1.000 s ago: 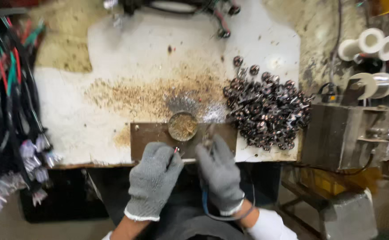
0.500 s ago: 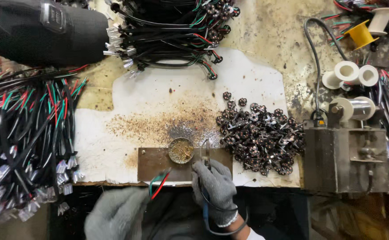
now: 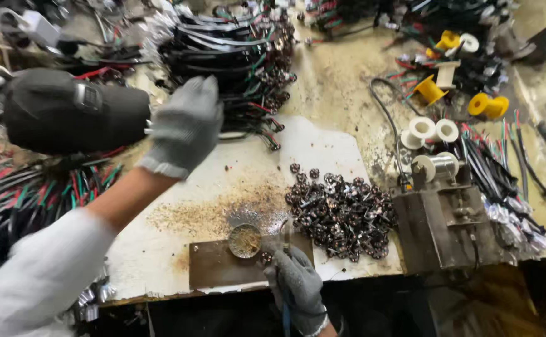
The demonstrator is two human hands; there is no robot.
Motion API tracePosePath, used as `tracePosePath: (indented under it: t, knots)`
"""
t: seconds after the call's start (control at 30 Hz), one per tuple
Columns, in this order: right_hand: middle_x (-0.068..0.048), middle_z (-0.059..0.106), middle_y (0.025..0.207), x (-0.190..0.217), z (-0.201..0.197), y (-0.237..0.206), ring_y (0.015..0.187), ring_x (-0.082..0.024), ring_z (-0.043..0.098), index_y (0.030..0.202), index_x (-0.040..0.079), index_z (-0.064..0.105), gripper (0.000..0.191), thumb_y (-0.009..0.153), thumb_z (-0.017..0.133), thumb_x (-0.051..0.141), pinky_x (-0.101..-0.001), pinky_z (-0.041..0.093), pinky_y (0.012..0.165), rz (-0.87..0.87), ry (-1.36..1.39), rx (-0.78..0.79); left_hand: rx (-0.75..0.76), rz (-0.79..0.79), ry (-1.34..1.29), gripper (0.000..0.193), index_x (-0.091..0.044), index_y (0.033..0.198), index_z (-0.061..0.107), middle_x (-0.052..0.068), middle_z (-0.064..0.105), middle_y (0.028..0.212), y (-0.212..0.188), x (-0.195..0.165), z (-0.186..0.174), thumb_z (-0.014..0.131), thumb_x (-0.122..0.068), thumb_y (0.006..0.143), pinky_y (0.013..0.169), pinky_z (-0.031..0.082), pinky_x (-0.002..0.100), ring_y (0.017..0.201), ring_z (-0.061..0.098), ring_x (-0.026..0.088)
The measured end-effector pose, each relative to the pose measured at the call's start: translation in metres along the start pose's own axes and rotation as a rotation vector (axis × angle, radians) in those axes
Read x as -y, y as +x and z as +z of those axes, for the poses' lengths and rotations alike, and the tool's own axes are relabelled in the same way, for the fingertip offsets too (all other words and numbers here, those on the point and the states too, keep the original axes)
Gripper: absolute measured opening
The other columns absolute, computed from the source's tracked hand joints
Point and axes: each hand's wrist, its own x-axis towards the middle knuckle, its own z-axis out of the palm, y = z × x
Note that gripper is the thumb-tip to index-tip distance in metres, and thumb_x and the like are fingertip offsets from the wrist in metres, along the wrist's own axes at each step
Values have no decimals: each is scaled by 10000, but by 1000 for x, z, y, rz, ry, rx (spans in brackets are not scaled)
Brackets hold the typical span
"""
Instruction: The person, wearing gloves, solders wire leads onto small electrical components at a workbench using a soldering iron, twisting and positioning the wires by hand and using pliers, then sets finished components onto a growing pile and reaches for the next piece.
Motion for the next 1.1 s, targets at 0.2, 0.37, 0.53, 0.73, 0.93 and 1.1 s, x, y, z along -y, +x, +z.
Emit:
tracePosePath:
  t: [0.2,0.37,0.53,0.73,0.93,1.1]
  knots:
    - [-126,716,1159,-19,-5,-4,1087,-258,714,1320,40,578,342,1000,676,111,-353,591,938,-16,67,-78,476,-580,-25,221,-40,915,614,146,624,877,-147,-21,-142,666,-252,882,703,520,456,807,648,358]
    - [-99,717,1004,6,-42,2,918,-216,726,1129,40,681,165,971,666,87,-322,584,812,225,-1,91,433,-713,-80,239,-38,925,634,126,638,859,-135,-39,-138,679,-269,883,701,516,426,797,645,318]
    - [-56,726,887,14,-33,-8,753,-152,695,1086,52,676,196,896,724,49,-279,573,681,71,34,-151,308,-713,-165,258,-37,935,654,106,651,841,-168,-41,-149,692,-287,883,699,511,397,787,642,279]
    - [-158,772,1060,-16,-7,-8,739,-136,697,1344,52,591,302,1057,672,105,-269,563,648,246,352,-119,191,-675,-431,282,-36,948,678,81,667,820,-253,-52,-106,707,-308,883,696,506,362,775,639,232]
    - [-226,750,1168,27,-47,-12,677,-136,664,1411,82,504,485,956,663,130,-240,500,535,402,645,-167,243,-770,-945,306,-34,960,703,57,683,798,-308,-143,-43,723,-330,884,694,501,327,763,635,186]
    - [-209,749,1111,28,-43,-12,707,-148,654,1413,88,499,489,958,676,61,-274,522,579,277,489,18,311,-921,-1220,326,-33,970,723,37,697,781,-366,-198,-7,736,-347,884,692,496,298,753,632,147]
